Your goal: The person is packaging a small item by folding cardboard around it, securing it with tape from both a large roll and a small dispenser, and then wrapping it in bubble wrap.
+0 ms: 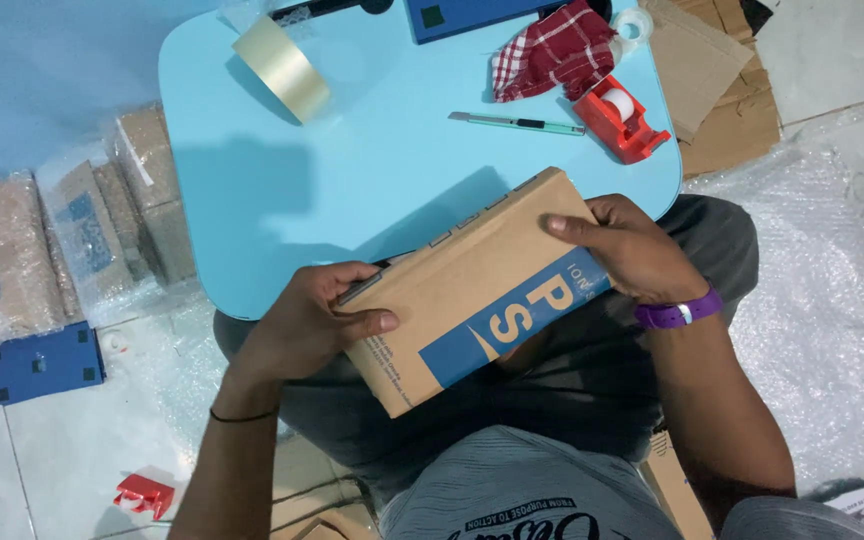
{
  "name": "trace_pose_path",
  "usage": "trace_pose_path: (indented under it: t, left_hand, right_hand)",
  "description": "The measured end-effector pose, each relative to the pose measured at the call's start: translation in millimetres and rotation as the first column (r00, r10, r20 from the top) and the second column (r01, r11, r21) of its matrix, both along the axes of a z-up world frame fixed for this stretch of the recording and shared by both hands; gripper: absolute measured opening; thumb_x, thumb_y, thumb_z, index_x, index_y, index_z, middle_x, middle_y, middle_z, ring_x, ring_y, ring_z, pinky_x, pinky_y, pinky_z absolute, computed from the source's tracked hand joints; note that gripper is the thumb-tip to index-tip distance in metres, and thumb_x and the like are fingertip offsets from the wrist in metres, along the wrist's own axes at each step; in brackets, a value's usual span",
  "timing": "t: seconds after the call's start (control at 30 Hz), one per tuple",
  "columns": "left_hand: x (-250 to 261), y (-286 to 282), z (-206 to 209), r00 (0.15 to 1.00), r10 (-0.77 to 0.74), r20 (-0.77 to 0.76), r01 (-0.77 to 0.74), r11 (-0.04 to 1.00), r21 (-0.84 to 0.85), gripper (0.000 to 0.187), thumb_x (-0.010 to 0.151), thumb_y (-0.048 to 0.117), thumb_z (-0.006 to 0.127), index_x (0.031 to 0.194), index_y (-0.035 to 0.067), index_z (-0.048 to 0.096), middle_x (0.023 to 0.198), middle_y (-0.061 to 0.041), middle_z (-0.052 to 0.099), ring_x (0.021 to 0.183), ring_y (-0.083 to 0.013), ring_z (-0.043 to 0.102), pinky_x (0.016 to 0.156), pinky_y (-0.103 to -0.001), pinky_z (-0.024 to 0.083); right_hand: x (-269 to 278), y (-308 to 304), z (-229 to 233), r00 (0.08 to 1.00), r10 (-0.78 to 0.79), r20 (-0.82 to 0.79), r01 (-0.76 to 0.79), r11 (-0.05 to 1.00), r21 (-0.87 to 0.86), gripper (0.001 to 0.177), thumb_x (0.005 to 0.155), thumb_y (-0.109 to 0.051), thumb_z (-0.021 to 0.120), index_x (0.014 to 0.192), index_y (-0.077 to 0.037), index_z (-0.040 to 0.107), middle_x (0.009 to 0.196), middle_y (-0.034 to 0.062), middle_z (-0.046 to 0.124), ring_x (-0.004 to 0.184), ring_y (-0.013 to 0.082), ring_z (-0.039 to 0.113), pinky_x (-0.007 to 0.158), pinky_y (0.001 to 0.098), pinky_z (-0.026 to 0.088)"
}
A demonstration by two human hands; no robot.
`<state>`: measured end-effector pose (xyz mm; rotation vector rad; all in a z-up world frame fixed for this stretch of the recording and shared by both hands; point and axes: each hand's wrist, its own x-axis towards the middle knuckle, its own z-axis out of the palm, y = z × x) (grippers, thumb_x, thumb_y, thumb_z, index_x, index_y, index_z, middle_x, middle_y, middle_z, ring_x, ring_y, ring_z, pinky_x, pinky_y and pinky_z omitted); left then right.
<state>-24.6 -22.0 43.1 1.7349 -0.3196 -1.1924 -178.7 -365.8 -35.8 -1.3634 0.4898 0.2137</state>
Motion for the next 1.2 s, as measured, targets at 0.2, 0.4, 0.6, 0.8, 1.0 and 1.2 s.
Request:
trace_pose_path:
  t: [0.2, 0.4, 0.6, 0.8, 1.0, 1.2]
  left_hand:
    - [-40.5, -1.4, -40.8, 0.949, 0.302, -0.097, -0.313, 0.938, -0.146, 0.057, 0.076, 0.027, 0.088, 0.119, -0.004, 0.068, 0.086, -0.023, 0.077, 0.070, -0.0234, 0.072, 0.058, -0.034, 0.061]
    - [-115.7, -28.5, -50.0, 0.920, 0.263, -0.291, -0.352, 0.880, -0.319, 0.046, 0.085, 0.004, 0.076, 0.127, -0.008, 0.061, 0.101, -0.017, 0.074, 0.077, -0.0171, 0.070, 0.069, -0.027, 0.058]
    - [-136.8, -34.9, -63.9, 0.821, 0.453, -0.346, -0.560, 0.755, -0.341, 0.057, 0.088, 0.001, 0.069, 0.142, -0.005, 0.051, 0.120, -0.018, 0.069, 0.099, -0.0218, 0.069, 0.084, -0.032, 0.058]
    - [-142.0, -40.1, -51.2, 0.874, 0.441, -0.205, -0.484, 0.831, -0.274, 0.066, 0.083, 0.002, 0.074, 0.143, -0.002, 0.044, 0.118, -0.020, 0.068, 0.099, -0.0259, 0.073, 0.082, -0.036, 0.063]
    - [-147.9, -36.5, -63.7, 0.838, 0.458, -0.296, -0.537, 0.786, -0.307, 0.058, 0.083, -0.007, 0.074, 0.137, -0.005, 0.054, 0.116, -0.020, 0.073, 0.097, -0.0248, 0.074, 0.083, -0.035, 0.063]
    - [-148.6, -25.9, -60.4, 0.882, 0.398, -0.251, -0.455, 0.858, -0.240, 0.046, 0.080, 0.004, 0.081, 0.122, -0.008, 0.065, 0.099, -0.018, 0.076, 0.080, -0.0210, 0.072, 0.073, -0.031, 0.061]
  right_hand:
    - [-6.2, 24.3, -9.4, 0.935, -0.285, 0.210, 0.151, 0.857, 0.492, 0.071, 0.084, -0.065, 0.068, 0.128, -0.009, 0.063, 0.106, 0.0125, 0.073, 0.088, 0.0207, 0.075, 0.078, 0.0372, 0.064]
    - [-17.4, 103.6, 15.9, 0.973, -0.227, 0.052, 0.220, 0.969, 0.115, 0.051, 0.094, -0.022, 0.064, 0.139, 0.001, 0.056, 0.106, 0.0144, 0.070, 0.079, 0.0166, 0.065, 0.071, 0.0281, 0.056]
    - [-23.1, 110.8, 23.7, 0.998, 0.040, -0.045, -0.043, 0.996, -0.074, 0.024, 0.092, -0.022, 0.069, 0.101, 0.000, 0.066, 0.081, 0.0116, 0.072, 0.064, 0.0181, 0.068, 0.060, 0.0292, 0.056]
    - [-36.8, 109.4, -1.1, 0.997, -0.061, -0.043, 0.066, 0.989, 0.130, 0.015, 0.093, -0.009, 0.068, 0.103, 0.001, 0.062, 0.081, 0.0113, 0.067, 0.061, 0.0167, 0.063, 0.056, 0.0281, 0.053]
    - [-39.8, 114.0, 9.4, 0.994, 0.016, 0.105, -0.013, 0.999, -0.032, 0.012, 0.093, -0.012, 0.068, 0.088, -0.002, 0.064, 0.071, 0.0052, 0.063, 0.057, 0.0118, 0.056, 0.053, 0.0262, 0.047]
    - [-50.9, 116.7, 0.5, 0.999, -0.032, 0.023, 0.032, 0.999, -0.009, 0.013, 0.093, -0.012, 0.068, 0.096, -0.001, 0.063, 0.080, 0.0072, 0.065, 0.067, 0.0145, 0.059, 0.063, 0.0288, 0.050]
